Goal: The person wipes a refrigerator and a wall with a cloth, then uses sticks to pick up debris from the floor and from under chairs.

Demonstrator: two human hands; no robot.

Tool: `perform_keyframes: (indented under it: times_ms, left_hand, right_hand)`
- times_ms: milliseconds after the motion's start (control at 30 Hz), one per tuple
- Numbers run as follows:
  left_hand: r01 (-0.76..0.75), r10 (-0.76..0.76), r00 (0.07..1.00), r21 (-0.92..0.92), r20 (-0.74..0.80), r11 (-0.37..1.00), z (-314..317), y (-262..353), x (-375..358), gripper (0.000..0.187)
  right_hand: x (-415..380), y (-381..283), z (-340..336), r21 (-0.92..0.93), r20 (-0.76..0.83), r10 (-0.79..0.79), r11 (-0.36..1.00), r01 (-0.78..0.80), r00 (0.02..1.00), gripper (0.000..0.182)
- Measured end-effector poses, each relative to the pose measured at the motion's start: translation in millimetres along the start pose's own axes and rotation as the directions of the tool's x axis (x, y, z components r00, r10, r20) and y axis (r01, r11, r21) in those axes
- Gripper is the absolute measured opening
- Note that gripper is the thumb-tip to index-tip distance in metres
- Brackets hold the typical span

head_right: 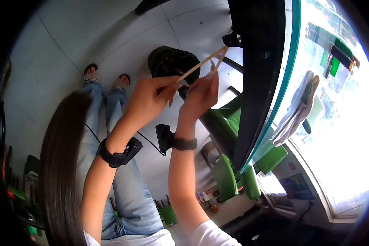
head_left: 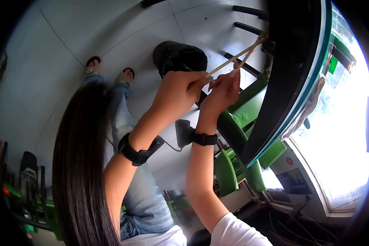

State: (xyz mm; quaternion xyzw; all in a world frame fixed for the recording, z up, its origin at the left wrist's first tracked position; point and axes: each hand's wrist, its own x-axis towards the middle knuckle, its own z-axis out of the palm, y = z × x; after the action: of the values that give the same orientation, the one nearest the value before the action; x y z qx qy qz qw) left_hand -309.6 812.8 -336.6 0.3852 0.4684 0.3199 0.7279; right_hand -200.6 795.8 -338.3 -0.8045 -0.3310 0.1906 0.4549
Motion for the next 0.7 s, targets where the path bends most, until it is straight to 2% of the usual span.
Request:
perform_keyframes:
  times_ms: [33,167,300,333,433,533,600,633,700]
  left_hand:
    - [0.080,-0.080,0.997,-0.005,0.019,0.997,-1,-8,-5,0.012]
    - [0.124,-0.130,0.989,0.090,0.069,0.988,-4,-44,-21,0.016]
    - [0.131,-0.149,0.985,0.176,0.091,0.976,-4,-67,-24,0.019]
    - [0.129,-0.151,0.983,0.199,0.100,0.971,-4,-71,-23,0.019]
    - [0.110,-0.141,0.983,0.238,0.116,0.965,-3,-76,-17,0.019]
    - [0.145,-0.175,0.979,0.244,0.105,0.959,-5,-56,-10,0.019]
    - [0.116,-0.124,0.991,0.135,0.053,0.984,4,-47,-6,0.019]
    - [0.096,-0.098,0.995,0.077,0.024,0.992,9,-41,-3,0.018]
    - [0.017,-0.015,0.998,-0.045,0.063,0.999,19,-29,8,0.018]
  right_hand:
    - [-5,10,-4,-0.007,0.009,0.041,0.999,-0.041,0.999,0.028]
    - [-30,50,-20,-0.002,0.072,0.247,0.969,-0.247,0.966,0.028]
    - [-51,70,-32,-0.019,0.083,0.374,0.927,-0.374,0.924,0.030]
    - [-53,75,-37,-0.048,0.072,0.385,0.923,-0.382,0.920,0.033]
    - [-58,82,-51,0.032,-0.014,0.483,0.875,-0.483,0.875,0.035]
    - [-53,81,-70,0.169,-0.094,0.481,0.870,-0.462,0.872,0.036]
    - [-46,68,-80,0.175,-0.134,0.420,0.902,-0.396,0.898,0.033]
    - [-38,62,-82,0.284,-0.166,0.448,0.875,-0.392,0.879,0.032]
    - [-24,47,-87,0.482,-0.217,0.506,0.799,-0.359,0.835,0.032]
